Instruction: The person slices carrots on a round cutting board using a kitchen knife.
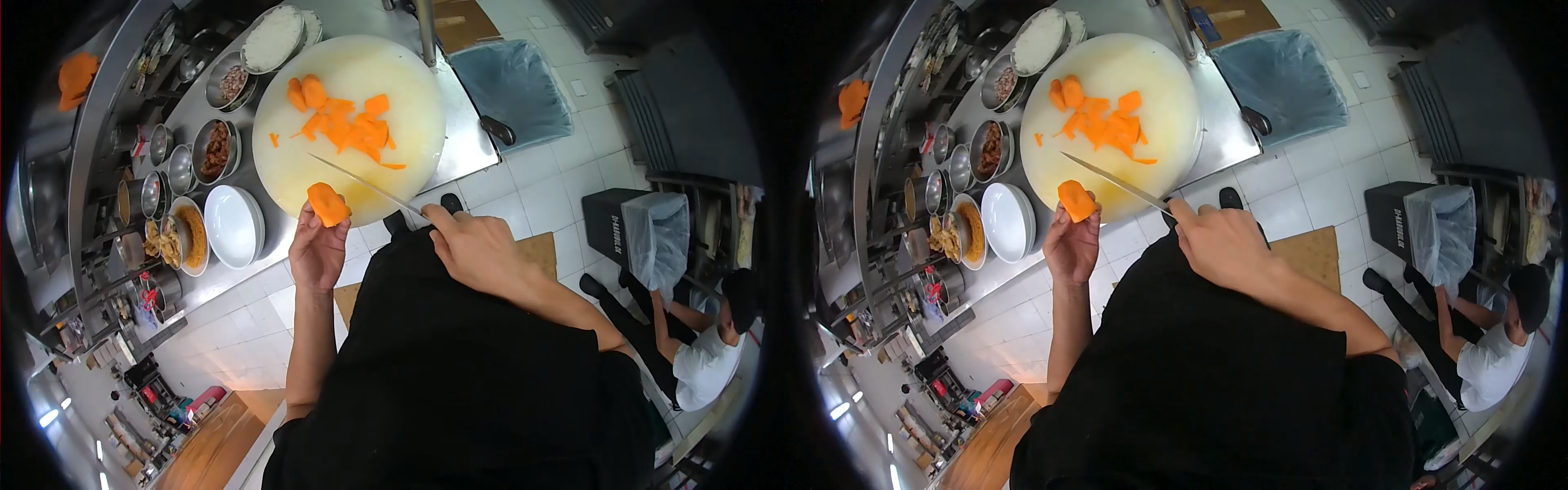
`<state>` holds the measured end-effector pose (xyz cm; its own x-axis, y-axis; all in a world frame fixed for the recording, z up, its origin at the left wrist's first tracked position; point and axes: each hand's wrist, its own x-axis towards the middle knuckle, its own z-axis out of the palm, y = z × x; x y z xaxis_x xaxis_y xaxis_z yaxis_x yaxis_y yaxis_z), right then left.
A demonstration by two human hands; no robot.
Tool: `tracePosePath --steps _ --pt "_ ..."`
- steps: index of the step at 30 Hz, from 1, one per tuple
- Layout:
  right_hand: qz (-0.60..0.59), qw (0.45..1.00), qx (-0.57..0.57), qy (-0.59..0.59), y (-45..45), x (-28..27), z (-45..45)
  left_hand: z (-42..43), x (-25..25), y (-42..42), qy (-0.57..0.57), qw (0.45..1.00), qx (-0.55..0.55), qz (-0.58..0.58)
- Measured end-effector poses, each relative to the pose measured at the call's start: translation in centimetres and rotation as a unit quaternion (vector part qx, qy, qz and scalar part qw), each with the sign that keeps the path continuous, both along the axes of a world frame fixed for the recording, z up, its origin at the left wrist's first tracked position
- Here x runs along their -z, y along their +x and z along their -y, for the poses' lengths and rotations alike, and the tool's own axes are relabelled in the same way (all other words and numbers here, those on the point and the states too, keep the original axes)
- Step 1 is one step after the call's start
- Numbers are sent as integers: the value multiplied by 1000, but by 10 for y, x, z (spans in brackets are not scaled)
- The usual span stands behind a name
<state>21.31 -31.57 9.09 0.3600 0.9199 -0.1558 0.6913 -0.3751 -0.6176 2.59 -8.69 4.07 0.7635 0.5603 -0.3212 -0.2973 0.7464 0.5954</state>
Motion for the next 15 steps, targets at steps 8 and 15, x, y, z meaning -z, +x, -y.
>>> tracePosePath --steps 8,15 --pt "49 994 61 76 3 8 2 4 2 4 -112 991 13 68" --pt "34 997 44 60 0 13 3 9 4 12 403 871 -46 -276"
